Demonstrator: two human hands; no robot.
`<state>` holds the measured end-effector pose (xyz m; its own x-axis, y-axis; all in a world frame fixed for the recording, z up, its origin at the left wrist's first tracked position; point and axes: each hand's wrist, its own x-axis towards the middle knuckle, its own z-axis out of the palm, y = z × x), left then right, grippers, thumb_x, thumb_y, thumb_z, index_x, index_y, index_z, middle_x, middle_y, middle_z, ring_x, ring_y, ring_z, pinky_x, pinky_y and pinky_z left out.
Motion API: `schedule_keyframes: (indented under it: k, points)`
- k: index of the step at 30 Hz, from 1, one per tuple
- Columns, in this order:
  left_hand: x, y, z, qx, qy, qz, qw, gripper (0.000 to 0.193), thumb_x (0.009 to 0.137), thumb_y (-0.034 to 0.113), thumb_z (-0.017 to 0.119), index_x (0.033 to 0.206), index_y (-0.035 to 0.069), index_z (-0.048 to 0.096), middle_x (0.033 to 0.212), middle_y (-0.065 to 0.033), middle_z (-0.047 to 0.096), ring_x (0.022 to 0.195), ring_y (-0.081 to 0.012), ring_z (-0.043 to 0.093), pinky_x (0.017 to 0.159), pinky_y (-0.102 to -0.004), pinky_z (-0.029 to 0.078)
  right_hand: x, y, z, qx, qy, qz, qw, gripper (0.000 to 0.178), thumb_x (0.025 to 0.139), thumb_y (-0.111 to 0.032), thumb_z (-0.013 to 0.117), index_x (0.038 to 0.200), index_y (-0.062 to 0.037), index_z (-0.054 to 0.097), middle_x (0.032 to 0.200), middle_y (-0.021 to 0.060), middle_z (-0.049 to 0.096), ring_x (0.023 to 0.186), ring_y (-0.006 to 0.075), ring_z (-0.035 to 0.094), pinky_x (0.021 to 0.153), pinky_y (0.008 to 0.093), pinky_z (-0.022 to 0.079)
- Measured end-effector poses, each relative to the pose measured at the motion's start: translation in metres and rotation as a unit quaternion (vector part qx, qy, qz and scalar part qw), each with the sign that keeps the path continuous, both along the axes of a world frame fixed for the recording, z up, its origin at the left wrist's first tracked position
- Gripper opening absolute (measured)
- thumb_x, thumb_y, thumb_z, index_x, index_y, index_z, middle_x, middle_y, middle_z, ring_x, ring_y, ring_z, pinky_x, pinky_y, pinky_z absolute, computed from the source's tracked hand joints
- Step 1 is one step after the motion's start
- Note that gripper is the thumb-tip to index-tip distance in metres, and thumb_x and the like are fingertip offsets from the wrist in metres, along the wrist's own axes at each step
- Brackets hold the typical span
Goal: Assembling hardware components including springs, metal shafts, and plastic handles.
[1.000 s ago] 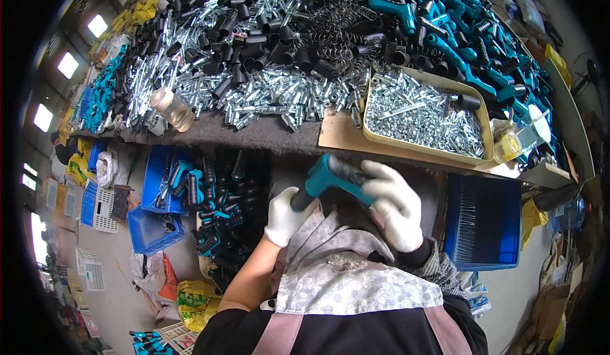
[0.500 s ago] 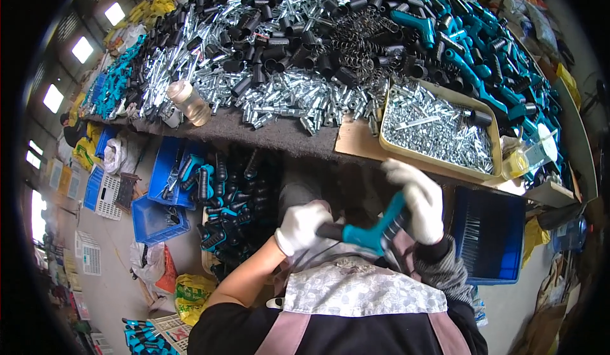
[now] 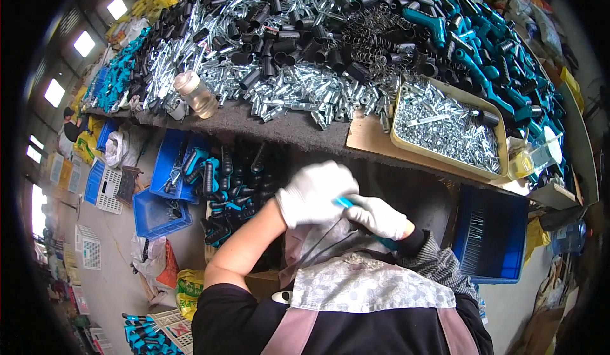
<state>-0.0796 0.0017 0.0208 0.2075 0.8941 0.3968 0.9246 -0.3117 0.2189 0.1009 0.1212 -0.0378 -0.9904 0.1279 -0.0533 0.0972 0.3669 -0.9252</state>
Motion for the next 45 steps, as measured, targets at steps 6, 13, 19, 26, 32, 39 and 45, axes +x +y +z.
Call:
schedule_keyframes:
  k: [6,13,19,26,32,39,45]
  points:
    - [-0.139,0.015,-0.018,0.02,0.04,0.452,0.891,0.03,0.085,0.021,0.071,0.113,0.015,0.067,0.113,-0.0073,0.065,0.107,-0.0301,0.06,0.09,-0.042,0.052,0.009,-0.001,0.02,-0.254,-0.019,-0.1,0.962,0.025,0.089,-0.013,0.065,0.11,-0.0037,0.055,0.086,0.0017,0.059,0.072,0.0097,0.055,0.07,0.0268,0.049]
    - [-0.147,0.024,-0.011,-0.025,0.006,0.46,0.887,0.023,0.085,0.021,0.067,0.107,0.013,0.066,0.098,-0.0122,0.071,0.094,-0.0324,0.067,0.082,-0.0451,0.054,0.012,-0.009,0.023,-0.147,0.099,-0.076,0.981,0.073,0.094,-0.054,0.062,0.141,-0.0015,0.046,0.085,0.0038,0.059,0.072,0.0113,0.055,0.069,0.0289,0.048]
    - [-0.031,-0.012,-0.012,-0.002,-0.515,0.172,0.84,0.009,0.092,0.007,0.062,0.099,0.002,0.066,0.09,-0.0044,0.067,0.083,-0.011,0.062,0.074,-0.0273,0.05,0.014,-0.01,0.018,0.014,0.051,-0.157,0.986,0.054,0.089,-0.022,0.068,0.137,-0.0035,0.053,0.107,0.0195,0.069,0.097,0.033,0.069,0.087,0.0379,0.053]
    - [0.016,-0.038,-0.014,-0.038,-0.511,0.166,0.843,0.02,0.097,0.02,0.067,0.103,0.001,0.067,0.086,-0.0054,0.069,0.08,-0.0101,0.063,0.072,-0.0259,0.051,0.016,-0.023,0.028,0.261,0.082,-0.138,0.952,0.049,0.08,-0.022,0.073,0.126,-0.011,0.063,0.095,0.0148,0.069,0.085,0.0344,0.069,0.074,0.0406,0.056]
    - [0.014,-0.04,0.002,-0.018,-0.42,0.194,0.886,0.018,0.094,0.018,0.069,0.103,0.002,0.068,0.086,-0.012,0.072,0.077,-0.0165,0.07,0.069,-0.0299,0.053,0.019,-0.028,0.032,0.294,0.099,-0.193,0.931,0.045,0.079,-0.025,0.075,0.122,-0.0135,0.063,0.082,0.0123,0.065,0.072,0.0333,0.066,0.064,0.0413,0.053]
    - [0.02,-0.043,-0.001,-0.071,-0.361,0.212,0.905,0.016,0.09,0.013,0.072,0.101,0.002,0.068,0.082,-0.0147,0.072,0.073,-0.0221,0.072,0.067,-0.0323,0.055,0.023,-0.026,0.032,0.332,0.1,-0.157,0.925,0.046,0.078,-0.025,0.075,0.122,-0.0123,0.064,0.081,0.0119,0.065,0.071,0.0318,0.068,0.062,0.0408,0.053]
    - [0.012,-0.054,0.005,-0.026,-0.323,0.054,0.945,0.019,0.078,0.0,0.071,0.096,0.005,0.069,0.091,-0.014,0.068,0.083,-0.0308,0.067,0.077,-0.0372,0.054,0.026,-0.012,0.042,0.068,-0.043,-0.032,0.996,0.043,0.089,-0.026,0.067,0.125,-0.0029,0.064,0.104,0.0209,0.071,0.092,0.0318,0.071,0.083,0.0371,0.055]
